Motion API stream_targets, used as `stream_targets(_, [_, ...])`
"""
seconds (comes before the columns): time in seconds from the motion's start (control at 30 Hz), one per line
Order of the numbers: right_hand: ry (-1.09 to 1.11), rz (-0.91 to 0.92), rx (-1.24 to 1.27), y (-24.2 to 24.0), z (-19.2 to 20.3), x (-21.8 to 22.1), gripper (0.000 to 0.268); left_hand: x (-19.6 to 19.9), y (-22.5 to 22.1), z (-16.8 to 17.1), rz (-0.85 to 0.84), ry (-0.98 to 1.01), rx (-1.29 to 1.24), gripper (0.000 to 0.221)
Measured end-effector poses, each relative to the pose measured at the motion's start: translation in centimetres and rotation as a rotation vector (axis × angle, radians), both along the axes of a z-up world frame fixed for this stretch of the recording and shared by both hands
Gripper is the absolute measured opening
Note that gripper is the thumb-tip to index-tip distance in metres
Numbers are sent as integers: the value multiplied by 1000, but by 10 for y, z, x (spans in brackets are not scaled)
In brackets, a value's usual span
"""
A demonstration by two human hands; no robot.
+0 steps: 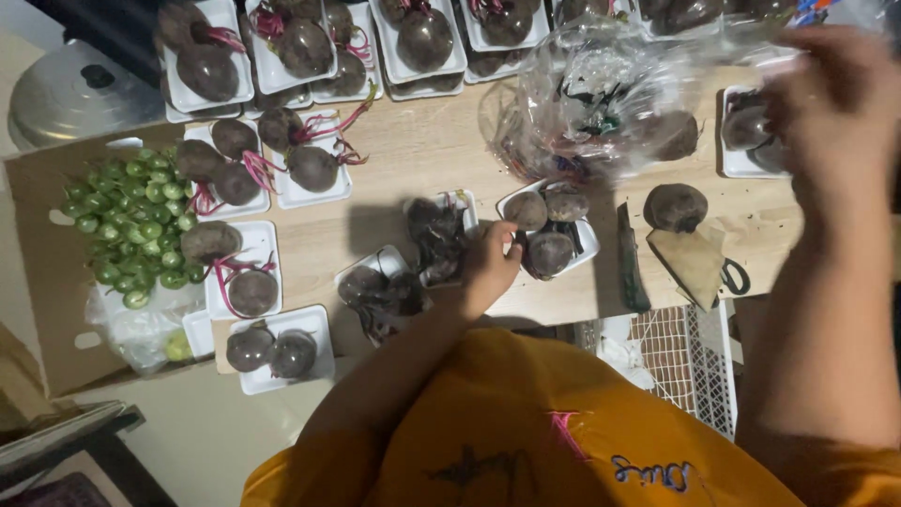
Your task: The person packages whole beets by wiping them with a cloth, placing them into foam trays, and wrapping them in plastic film using a blade to cut the wrap.
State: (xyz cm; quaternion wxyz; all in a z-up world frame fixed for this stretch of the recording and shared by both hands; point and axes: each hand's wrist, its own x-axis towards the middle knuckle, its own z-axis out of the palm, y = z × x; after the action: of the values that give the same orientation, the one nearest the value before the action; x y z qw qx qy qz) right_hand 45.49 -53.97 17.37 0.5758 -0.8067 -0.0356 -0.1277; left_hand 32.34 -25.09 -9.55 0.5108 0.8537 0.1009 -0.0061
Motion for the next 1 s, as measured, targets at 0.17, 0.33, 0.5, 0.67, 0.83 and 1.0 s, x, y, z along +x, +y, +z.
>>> stream_targets(0.17, [42,34,-540,35,-14,17,31,-29,4,-17,-50,-301,176,30])
stream_targets(0.33, [301,145,-7,36,-23,11,34,-9,9,9,-162,51,125,31])
stream_targets(0.5, [194,173,-401,52,-23,-19,38,8,-6,8,-212,85,147,36])
stream_targets(0.67, [-423,246,-1251,66,-83,-42,13,5,-1,32,-227,409,136,36])
stream_targets(0.83, [-493,161,-1051,25,-152,28,13,-10,5,5,-183,404,272,36])
stream_targets(1.0, [-450,34,-959,41,-95,80,27,-31,11,21,-120,338,293,32])
